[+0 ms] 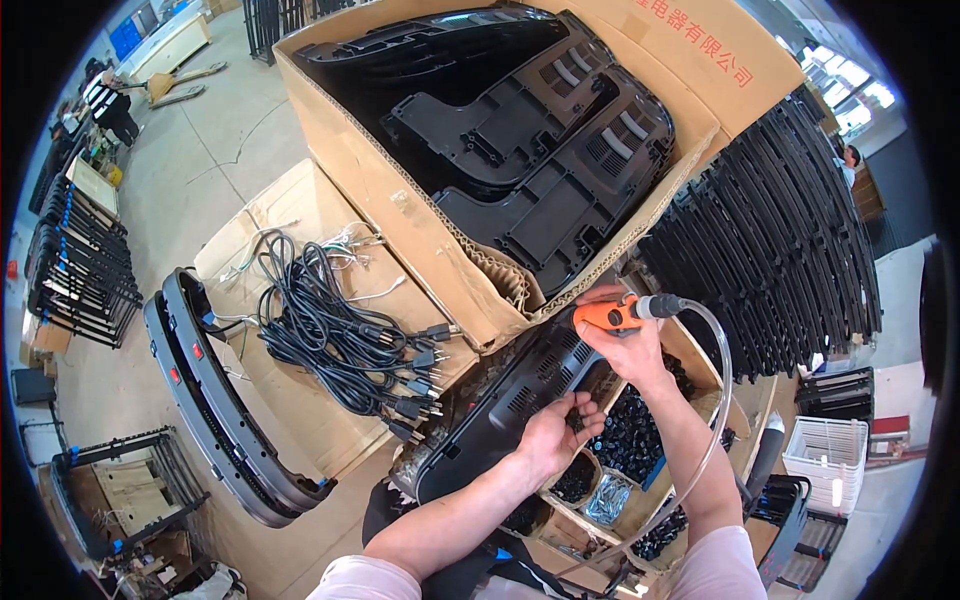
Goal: Assembling plastic components onto metal frames using an electric screwdriver in a manufacturing facility.
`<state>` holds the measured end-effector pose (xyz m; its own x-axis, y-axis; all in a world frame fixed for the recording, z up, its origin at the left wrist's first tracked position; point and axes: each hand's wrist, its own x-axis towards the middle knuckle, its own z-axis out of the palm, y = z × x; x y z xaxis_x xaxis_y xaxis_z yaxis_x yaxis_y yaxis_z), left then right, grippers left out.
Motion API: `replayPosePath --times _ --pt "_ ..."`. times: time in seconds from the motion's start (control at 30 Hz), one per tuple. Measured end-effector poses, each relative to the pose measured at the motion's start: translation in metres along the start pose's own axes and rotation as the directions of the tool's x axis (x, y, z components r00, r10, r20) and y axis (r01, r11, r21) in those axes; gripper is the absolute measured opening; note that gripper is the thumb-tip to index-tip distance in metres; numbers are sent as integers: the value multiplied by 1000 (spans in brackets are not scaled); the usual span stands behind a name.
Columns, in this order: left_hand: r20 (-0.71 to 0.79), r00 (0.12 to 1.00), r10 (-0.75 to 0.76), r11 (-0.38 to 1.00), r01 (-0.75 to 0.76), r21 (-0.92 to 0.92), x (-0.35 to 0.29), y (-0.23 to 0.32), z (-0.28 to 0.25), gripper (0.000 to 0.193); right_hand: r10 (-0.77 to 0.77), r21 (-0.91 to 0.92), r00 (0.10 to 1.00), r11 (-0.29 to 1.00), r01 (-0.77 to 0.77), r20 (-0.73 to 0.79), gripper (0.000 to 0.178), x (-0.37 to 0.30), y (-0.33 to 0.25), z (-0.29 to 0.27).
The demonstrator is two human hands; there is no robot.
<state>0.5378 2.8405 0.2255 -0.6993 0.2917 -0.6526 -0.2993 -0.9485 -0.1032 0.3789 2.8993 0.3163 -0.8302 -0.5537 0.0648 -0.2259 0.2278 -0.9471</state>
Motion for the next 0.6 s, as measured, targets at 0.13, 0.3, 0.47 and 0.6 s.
replayPosePath --times 0.13,0.3,0.47,0.6 --pt "-14 1000 -23 994 25 106 -23 -6 -9 32 26 -71 999 997 -24 21 32 3 -3 5" --pt "-25 1000 -10 996 12 86 -49 -11 -29 30 -2 -130 1000 992 5 19 29 3 -2 5" --pt "-33 999 -21 988 26 150 -71 -8 -56 31 9 -88 1000 996 -7 23 31 -1 -8 6" --pt "-42 999 -11 988 17 156 -82 -10 -66 30 3 -104 1000 995 0 29 32 1 0 2"
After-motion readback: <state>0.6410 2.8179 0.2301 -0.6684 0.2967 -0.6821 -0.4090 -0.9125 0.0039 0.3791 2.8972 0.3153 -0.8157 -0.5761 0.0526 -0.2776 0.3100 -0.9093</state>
